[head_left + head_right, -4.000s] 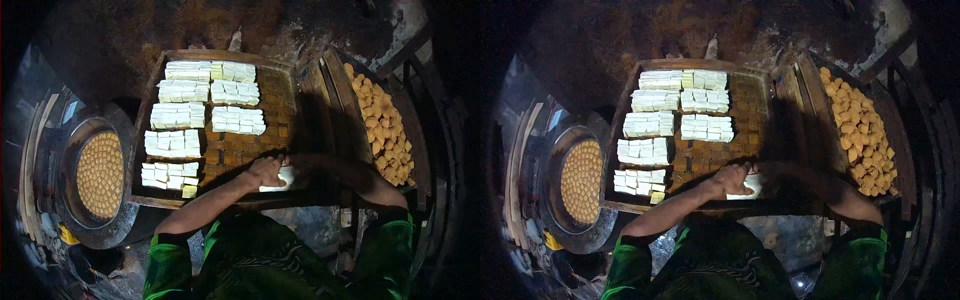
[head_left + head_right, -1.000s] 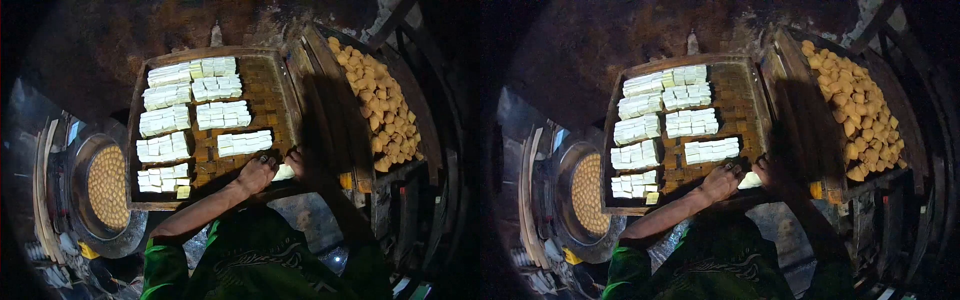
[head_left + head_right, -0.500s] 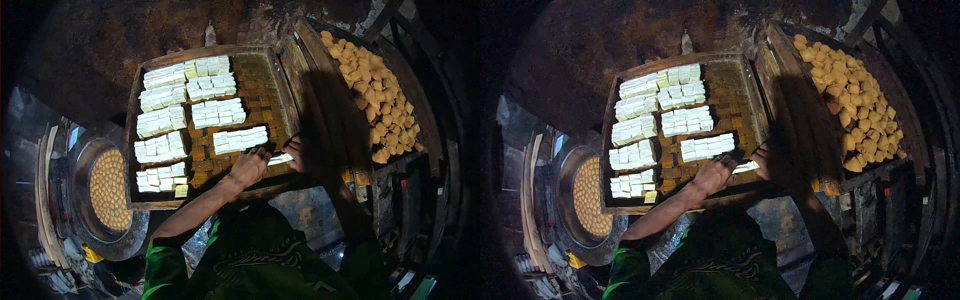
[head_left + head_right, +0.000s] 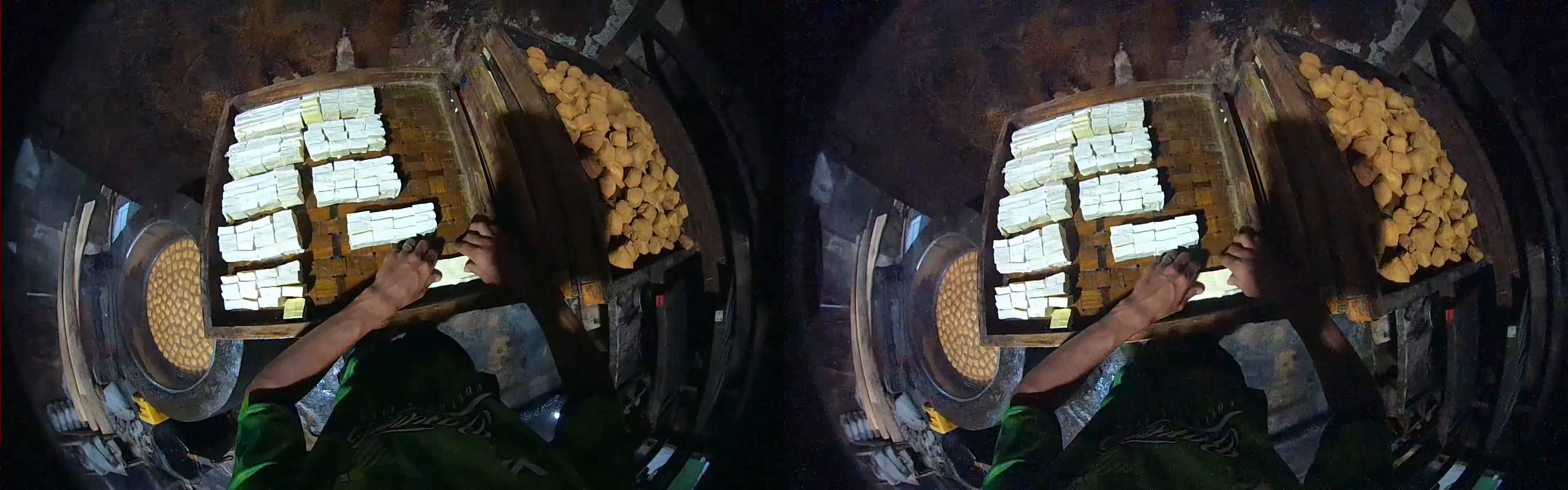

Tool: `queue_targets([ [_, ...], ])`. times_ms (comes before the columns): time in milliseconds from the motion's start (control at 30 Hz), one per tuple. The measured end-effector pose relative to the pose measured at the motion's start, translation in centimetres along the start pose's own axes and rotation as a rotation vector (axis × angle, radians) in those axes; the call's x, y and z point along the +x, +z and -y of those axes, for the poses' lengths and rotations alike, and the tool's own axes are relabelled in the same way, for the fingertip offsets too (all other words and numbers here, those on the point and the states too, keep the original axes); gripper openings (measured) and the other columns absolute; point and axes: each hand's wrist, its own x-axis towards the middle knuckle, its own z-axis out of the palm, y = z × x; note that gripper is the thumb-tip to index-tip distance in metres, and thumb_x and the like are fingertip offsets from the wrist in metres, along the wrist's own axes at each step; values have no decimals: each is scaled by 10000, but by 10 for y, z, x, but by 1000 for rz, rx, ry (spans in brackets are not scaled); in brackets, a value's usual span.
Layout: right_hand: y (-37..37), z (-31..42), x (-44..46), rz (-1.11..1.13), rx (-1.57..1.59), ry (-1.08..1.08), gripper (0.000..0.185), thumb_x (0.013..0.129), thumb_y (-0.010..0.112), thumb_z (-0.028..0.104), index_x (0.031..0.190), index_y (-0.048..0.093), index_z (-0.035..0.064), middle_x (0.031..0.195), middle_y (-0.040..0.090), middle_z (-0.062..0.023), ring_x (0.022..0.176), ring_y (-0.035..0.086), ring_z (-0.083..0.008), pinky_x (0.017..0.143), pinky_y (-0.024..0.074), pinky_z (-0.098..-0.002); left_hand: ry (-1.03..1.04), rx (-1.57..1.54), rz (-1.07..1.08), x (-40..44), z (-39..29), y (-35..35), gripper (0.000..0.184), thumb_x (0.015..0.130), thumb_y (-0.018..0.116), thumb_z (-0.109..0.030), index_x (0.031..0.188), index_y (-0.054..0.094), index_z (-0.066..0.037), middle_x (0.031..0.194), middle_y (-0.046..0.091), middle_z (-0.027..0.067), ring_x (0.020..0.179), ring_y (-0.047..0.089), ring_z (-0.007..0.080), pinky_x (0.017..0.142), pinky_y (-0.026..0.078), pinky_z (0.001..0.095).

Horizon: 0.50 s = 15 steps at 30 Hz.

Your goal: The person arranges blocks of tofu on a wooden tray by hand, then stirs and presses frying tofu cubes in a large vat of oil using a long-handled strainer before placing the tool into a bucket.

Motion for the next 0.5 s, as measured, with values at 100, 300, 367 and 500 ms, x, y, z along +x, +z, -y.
queue_targets([
  [100,2,5,1,132,20,-5,416,619,722,225,958,591,23,967,581,-88,1041,457,-251,861,388,-390,0,-58,-38,5,-1,8,457,828,560,-275,1192,466,-15,1131,492,189,1097,453,353,887,417,434],
  [300,8,4,3,210,268,91,478,631,693,162,1047,522,-2,861,580,-165,880,554,-310,785,424,-408,-26,-188,22,4,1,20,431,794,600,-188,1160,467,-4,1183,471,209,1125,436,375,921,393,444],
  [367,11,3,2,225,283,95,484,634,686,160,1055,514,-5,846,580,-176,854,563,-327,770,429,-416,-43,-184,24,1,-4,13,421,786,608,-179,1142,472,-1,1183,471,216,1117,443,376,922,393,446],
  [500,-6,15,6,97,388,53,456,643,685,184,1034,526,13,848,586,-171,868,569,-348,735,440,-413,-29,-197,48,-2,-11,-2,484,767,627,-196,1176,448,-8,1157,499,203,1047,505,367,866,435,452],
])
